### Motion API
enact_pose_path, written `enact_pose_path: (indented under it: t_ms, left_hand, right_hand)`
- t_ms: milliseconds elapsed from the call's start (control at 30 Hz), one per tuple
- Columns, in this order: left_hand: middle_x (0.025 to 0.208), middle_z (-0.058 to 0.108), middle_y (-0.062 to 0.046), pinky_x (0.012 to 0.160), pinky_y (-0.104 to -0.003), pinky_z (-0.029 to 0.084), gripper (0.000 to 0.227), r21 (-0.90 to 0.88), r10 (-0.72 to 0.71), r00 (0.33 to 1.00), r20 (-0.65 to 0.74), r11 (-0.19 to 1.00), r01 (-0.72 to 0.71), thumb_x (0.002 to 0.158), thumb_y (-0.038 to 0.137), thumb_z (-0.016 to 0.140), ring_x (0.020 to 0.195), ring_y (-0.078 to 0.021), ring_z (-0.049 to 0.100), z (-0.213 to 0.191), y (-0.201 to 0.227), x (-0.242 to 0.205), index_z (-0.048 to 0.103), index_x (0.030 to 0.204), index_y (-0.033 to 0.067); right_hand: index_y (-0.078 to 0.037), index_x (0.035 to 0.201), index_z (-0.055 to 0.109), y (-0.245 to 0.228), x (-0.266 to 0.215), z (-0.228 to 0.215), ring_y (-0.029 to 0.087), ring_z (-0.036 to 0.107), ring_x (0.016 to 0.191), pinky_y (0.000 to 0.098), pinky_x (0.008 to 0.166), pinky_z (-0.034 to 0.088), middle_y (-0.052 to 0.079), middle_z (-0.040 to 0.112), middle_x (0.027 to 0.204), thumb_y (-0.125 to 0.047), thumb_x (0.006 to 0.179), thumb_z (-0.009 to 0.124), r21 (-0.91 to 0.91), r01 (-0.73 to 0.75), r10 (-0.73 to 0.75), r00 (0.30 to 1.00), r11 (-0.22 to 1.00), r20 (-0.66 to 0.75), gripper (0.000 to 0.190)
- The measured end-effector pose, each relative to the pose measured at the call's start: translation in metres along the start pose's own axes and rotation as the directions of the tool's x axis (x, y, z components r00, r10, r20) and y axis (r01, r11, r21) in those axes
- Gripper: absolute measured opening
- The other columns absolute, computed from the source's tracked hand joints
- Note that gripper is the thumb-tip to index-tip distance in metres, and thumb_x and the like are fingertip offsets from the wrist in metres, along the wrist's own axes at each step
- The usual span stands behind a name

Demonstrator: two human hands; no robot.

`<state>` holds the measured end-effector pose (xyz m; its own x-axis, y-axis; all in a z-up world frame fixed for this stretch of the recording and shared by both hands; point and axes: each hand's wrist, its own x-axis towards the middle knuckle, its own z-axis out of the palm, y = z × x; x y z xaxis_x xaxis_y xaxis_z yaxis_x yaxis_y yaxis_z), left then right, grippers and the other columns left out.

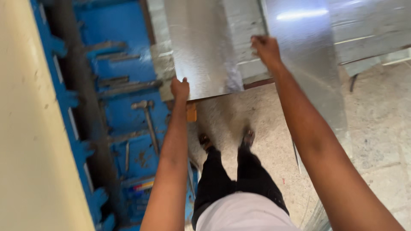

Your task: The person repeatedly feeds a rectangular metal sheet into a blue industrial bending machine, guiding it through the rollers to create a curved profile. After each pass, the person removes the sheet, flips it over, and reinserts it into the machine to continue the bending process. The task involves handling the metal sheet by hand and operating the machine's manual controls.

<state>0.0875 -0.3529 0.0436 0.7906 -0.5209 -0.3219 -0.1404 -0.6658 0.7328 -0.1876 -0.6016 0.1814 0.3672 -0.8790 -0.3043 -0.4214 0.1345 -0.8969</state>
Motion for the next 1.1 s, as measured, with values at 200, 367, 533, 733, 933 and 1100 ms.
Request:
enact_pose_path:
  t_ms: [200,367,533,733,933,1100]
  left_hand:
    - [0.136,0.062,-0.025,0.106,-0.051,0.045,0.043,0.137,0.497,0.867,-0.038,0.862,-0.489,0.092,0.014,0.069,0.128,-0.0458,0.055,0.025,0.087,-0.020,0.061,0.133,0.0005]
    - [0.126,0.065,-0.025,0.102,-0.052,0.051,0.038,0.148,0.397,0.841,0.368,0.868,-0.475,0.101,0.021,0.063,0.116,-0.0417,0.062,0.058,0.071,-0.126,0.062,0.131,-0.0008]
    - [0.118,0.070,-0.024,0.100,-0.047,0.052,0.036,0.207,0.243,0.776,0.582,0.879,-0.430,0.084,0.020,0.071,0.113,-0.0402,0.066,0.120,-0.003,-0.270,0.073,0.116,0.0043]
    - [0.119,0.074,-0.018,0.096,-0.043,0.055,0.037,0.044,0.193,0.556,0.809,0.922,-0.385,0.088,0.026,0.071,0.114,-0.0333,0.070,0.185,-0.021,-0.400,0.073,0.118,0.0047]
    - [0.121,0.073,-0.016,0.097,-0.041,0.054,0.038,0.124,0.088,0.477,0.875,0.910,-0.395,0.092,0.027,0.071,0.114,-0.0304,0.070,0.250,0.000,-0.464,0.071,0.122,0.0038]
    - [0.115,0.076,-0.016,0.092,-0.039,0.057,0.047,0.130,0.102,0.601,0.792,0.935,-0.330,0.089,0.025,0.072,0.106,-0.0297,0.074,0.288,0.012,-0.487,0.065,0.130,0.0018]
  right_hand:
    - [0.000,0.124,0.073,0.089,-0.120,-0.073,0.021,0.070,0.093,0.0383,0.078,0.059,0.013,0.075,0.108,-0.043,0.101,0.065,0.074,-0.071,0.062,0.991,0.995,0.115,0.049]
    - [-0.002,0.135,0.065,0.186,-0.275,-0.090,0.030,0.073,0.112,0.0435,0.096,0.061,0.017,0.072,0.130,-0.039,0.099,0.061,0.133,-0.509,0.506,0.861,0.850,0.059,0.052]
    - [-0.001,0.131,0.065,0.261,-0.388,-0.150,0.029,0.072,0.111,0.0458,0.095,0.060,0.017,0.073,0.125,-0.027,0.100,0.062,0.527,-0.575,0.677,0.736,0.626,-0.001,0.042]
    - [0.002,0.132,0.063,0.317,-0.398,-0.283,0.027,0.072,0.102,0.0406,0.087,0.061,0.018,0.072,0.120,-0.020,0.099,0.065,0.527,-0.511,0.709,0.644,0.679,-0.288,0.039]
    - [-0.004,0.131,0.067,0.369,-0.369,-0.393,0.022,0.071,0.100,0.0357,0.080,0.060,0.014,0.072,0.123,-0.024,0.098,0.065,0.324,-0.429,0.536,0.716,0.843,-0.448,0.039]
    - [-0.007,0.134,0.066,0.404,-0.365,-0.409,0.030,0.074,0.094,0.0395,0.083,0.059,0.017,0.074,0.121,-0.026,0.094,0.068,0.116,-0.466,0.467,0.770,0.877,-0.436,0.044]
